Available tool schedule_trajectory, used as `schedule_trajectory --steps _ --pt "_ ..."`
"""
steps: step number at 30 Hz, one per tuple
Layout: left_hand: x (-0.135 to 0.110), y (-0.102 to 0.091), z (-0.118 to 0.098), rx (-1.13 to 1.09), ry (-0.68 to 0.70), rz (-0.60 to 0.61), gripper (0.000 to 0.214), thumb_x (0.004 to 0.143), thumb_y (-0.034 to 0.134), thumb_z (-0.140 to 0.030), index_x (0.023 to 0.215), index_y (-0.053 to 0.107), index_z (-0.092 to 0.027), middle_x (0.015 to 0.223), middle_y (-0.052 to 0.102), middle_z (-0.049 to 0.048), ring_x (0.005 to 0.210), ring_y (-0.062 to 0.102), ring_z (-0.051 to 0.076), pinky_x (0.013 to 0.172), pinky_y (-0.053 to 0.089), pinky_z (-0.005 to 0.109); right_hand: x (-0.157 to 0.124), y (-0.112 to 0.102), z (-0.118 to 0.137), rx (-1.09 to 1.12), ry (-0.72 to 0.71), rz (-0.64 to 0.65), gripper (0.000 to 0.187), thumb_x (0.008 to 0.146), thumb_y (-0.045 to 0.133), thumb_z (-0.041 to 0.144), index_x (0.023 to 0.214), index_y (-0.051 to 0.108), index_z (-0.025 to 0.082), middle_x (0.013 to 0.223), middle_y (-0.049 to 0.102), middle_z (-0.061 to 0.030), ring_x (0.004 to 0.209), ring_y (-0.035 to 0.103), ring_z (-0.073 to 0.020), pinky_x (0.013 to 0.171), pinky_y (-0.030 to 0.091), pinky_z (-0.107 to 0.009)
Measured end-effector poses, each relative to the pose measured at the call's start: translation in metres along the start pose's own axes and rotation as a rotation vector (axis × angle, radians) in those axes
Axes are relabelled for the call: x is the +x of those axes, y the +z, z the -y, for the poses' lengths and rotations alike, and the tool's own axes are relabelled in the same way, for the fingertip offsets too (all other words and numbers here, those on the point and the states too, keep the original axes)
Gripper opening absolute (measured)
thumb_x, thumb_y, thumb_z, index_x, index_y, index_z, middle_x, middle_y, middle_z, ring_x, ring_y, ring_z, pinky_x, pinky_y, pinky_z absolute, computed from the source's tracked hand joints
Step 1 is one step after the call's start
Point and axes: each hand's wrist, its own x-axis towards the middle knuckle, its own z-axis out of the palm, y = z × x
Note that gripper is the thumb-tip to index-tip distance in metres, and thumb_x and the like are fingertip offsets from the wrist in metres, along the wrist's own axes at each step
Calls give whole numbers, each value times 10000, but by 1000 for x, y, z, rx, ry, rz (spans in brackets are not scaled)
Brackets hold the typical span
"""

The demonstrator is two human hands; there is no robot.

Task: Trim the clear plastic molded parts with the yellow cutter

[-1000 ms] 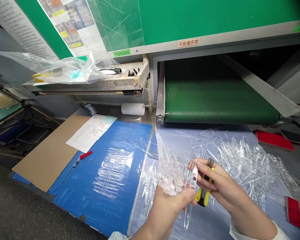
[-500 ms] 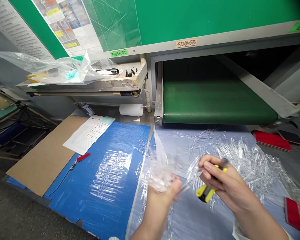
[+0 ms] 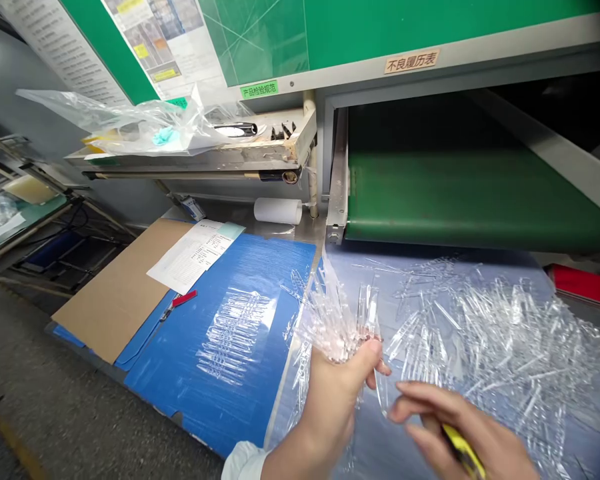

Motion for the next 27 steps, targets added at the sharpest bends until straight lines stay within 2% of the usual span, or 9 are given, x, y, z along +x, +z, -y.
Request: schedule_trajectory --steps 1,4,8,11,14,17,20,25,27 --pt "1 0 -1 26 6 -1 61 694 656 -193 691 638 -135 509 591 -23 462 474 83 460 343 195 0 0 1 58 134 12 93 877 518 278 921 599 275 646 676 60 495 618 -95 506 488 -172" --pt "1 -1 -4 105 -2 15 54 706 639 -185 698 617 -136 537 591 -20 480 489 89 463 364 196 4 0 6 253 473 100 276 885 458 385 686 601 259 543 600 53 527 587 -107 516 442 -186" --pt "-1 -1 -5 218 -31 -8 64 712 629 -193 708 613 -131 527 586 -24 448 461 78 475 392 205 15 4 14 504 683 226 366 834 475 505 613 588 236 522 585 27 601 558 -141 669 427 -243" --pt "-1 -3 -2 259 -41 -21 84 700 649 -206 719 612 -133 541 599 -20 459 470 88 499 416 224 18 8 16 565 733 258 391 792 525 520 537 509 224 480 562 17 571 513 -148 642 391 -256" --pt "-1 -3 0 159 13 -32 117 695 665 -225 765 640 -135 604 646 -5 468 457 80 527 416 226 17 14 16 549 781 223 392 774 534 523 531 458 225 439 510 30 498 450 -136 565 347 -257" --pt "-2 -2 -3 88 11 -8 101 678 687 -212 744 658 -141 693 680 6 473 462 64 532 413 213 12 21 18 497 748 208 403 788 504 510 514 442 222 461 505 23 491 444 -131 550 339 -254" --pt "-4 -1 -7 110 -55 28 66 663 692 -172 710 656 -143 624 660 -11 473 497 72 521 416 207 8 24 18 449 681 243 406 814 477 478 508 408 220 471 460 36 489 431 -123 537 331 -246" --pt "-6 -3 -5 83 -17 -34 98 633 691 -177 716 662 -134 548 628 -15 509 520 89 489 385 194 14 4 14 285 558 185 286 886 364 479 772 489 248 616 437 53 530 411 -124 519 330 -236" --pt "-7 -4 -3 104 -24 -23 120 620 697 -180 725 663 -134 567 642 -2 535 541 106 483 377 200 18 -6 12 146 507 169 301 920 313 449 785 499 255 637 475 44 541 448 -129 530 355 -238"
